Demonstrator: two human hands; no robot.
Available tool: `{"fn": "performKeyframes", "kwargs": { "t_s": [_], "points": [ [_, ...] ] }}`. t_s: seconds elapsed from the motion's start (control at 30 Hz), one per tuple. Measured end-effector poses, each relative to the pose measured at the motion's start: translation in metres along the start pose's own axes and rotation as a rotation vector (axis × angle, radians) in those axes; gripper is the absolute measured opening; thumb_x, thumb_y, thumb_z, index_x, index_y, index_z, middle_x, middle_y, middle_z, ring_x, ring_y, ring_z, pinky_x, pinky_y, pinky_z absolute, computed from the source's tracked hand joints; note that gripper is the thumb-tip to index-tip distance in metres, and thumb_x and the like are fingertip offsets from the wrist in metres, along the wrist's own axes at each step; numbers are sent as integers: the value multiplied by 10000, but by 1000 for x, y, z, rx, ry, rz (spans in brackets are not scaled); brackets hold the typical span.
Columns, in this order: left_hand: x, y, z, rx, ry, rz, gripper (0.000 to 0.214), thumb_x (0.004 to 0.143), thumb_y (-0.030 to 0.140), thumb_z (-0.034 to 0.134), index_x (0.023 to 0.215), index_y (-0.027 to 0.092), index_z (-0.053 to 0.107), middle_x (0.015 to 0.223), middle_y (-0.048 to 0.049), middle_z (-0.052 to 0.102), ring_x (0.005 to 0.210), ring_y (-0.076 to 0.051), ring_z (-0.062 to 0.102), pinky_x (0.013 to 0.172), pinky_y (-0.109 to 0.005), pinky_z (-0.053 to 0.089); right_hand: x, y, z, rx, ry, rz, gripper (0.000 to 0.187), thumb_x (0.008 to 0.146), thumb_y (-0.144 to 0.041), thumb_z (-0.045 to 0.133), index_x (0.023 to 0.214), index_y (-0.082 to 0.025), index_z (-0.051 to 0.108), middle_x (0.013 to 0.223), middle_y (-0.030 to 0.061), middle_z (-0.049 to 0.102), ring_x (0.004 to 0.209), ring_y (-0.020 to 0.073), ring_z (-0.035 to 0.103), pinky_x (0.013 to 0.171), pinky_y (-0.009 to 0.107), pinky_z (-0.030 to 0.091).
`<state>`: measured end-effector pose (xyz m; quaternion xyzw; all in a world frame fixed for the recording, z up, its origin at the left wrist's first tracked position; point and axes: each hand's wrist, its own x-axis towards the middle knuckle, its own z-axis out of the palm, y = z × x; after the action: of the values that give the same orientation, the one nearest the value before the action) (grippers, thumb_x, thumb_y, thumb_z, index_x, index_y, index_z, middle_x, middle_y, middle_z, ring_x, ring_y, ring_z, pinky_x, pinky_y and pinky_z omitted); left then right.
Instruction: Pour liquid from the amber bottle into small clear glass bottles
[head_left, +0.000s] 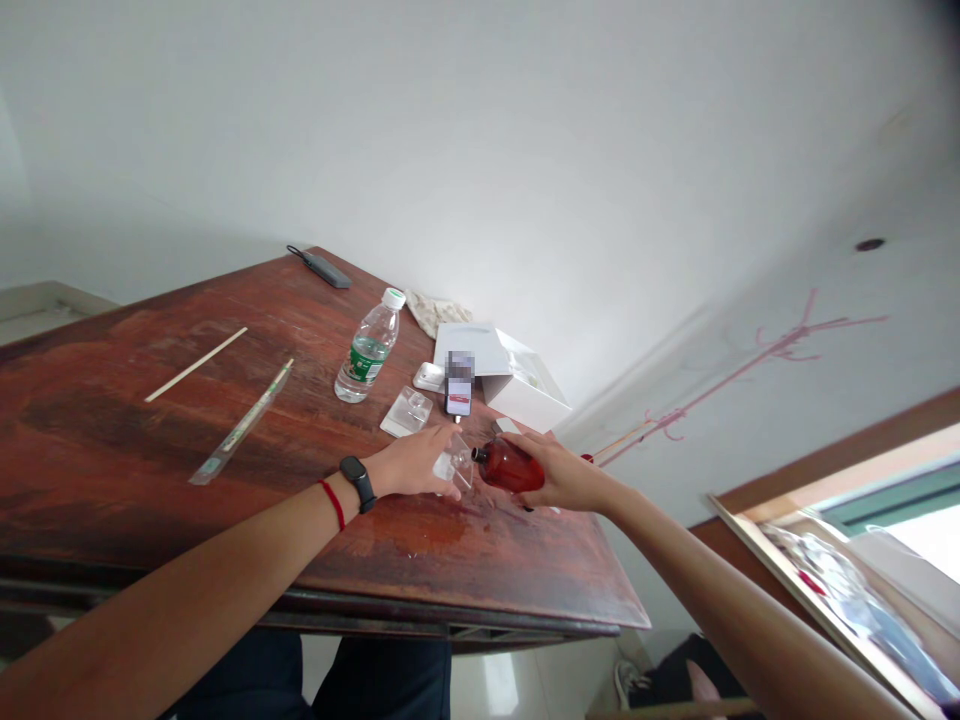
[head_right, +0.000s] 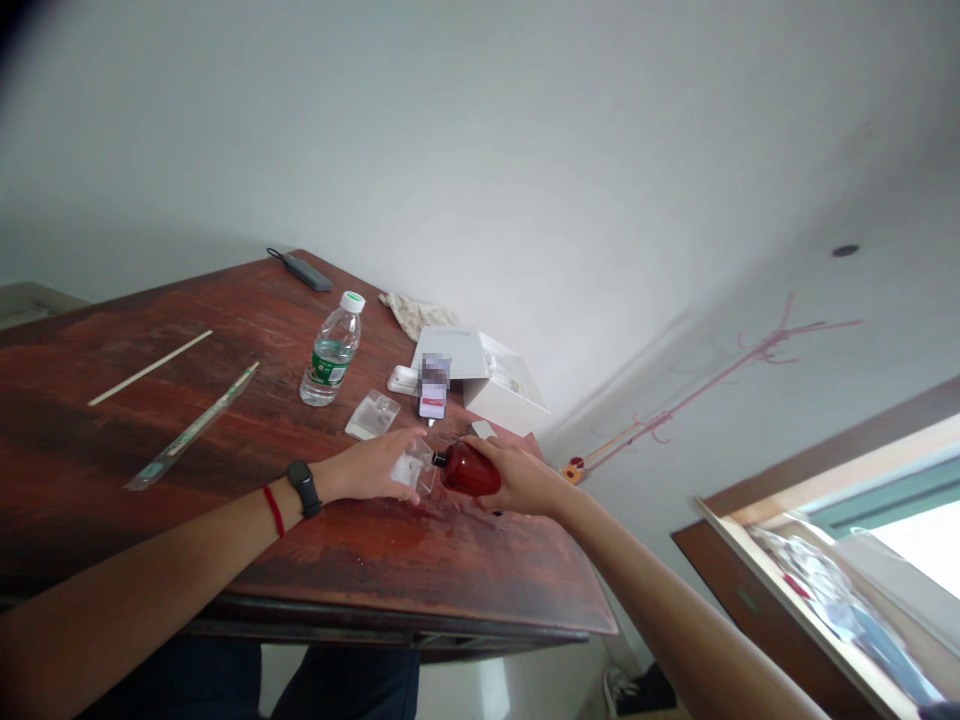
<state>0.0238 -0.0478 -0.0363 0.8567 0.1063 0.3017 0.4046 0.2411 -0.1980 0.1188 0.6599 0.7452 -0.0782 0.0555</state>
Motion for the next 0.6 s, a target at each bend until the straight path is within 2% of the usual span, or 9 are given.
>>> {"fn": "performKeyframes", "kwargs": {
  "t_s": [0.3,0.6],
  "points": [
    [0,2,-1,0,-11,-15,1046,628,436,990,1512,213,477,1361,-181,666,1237,-453,659,1075,-553,511,0,1,-1,7,-13,-3,891,765,-315,835,1565,-278,443,1408,154,662,1227,378,662,1083,570,480],
    [1,0,0,-1,-15,-13,1033,622,419,997,1494,248,470,1378,-170,658,1248,-432,652,1070,-549,511,0,-1,-1,10,-6,1,878,761,-293,827,1557,-260,458,1382,154,679,1216,376,666,1072,557,491]
  ]
}}
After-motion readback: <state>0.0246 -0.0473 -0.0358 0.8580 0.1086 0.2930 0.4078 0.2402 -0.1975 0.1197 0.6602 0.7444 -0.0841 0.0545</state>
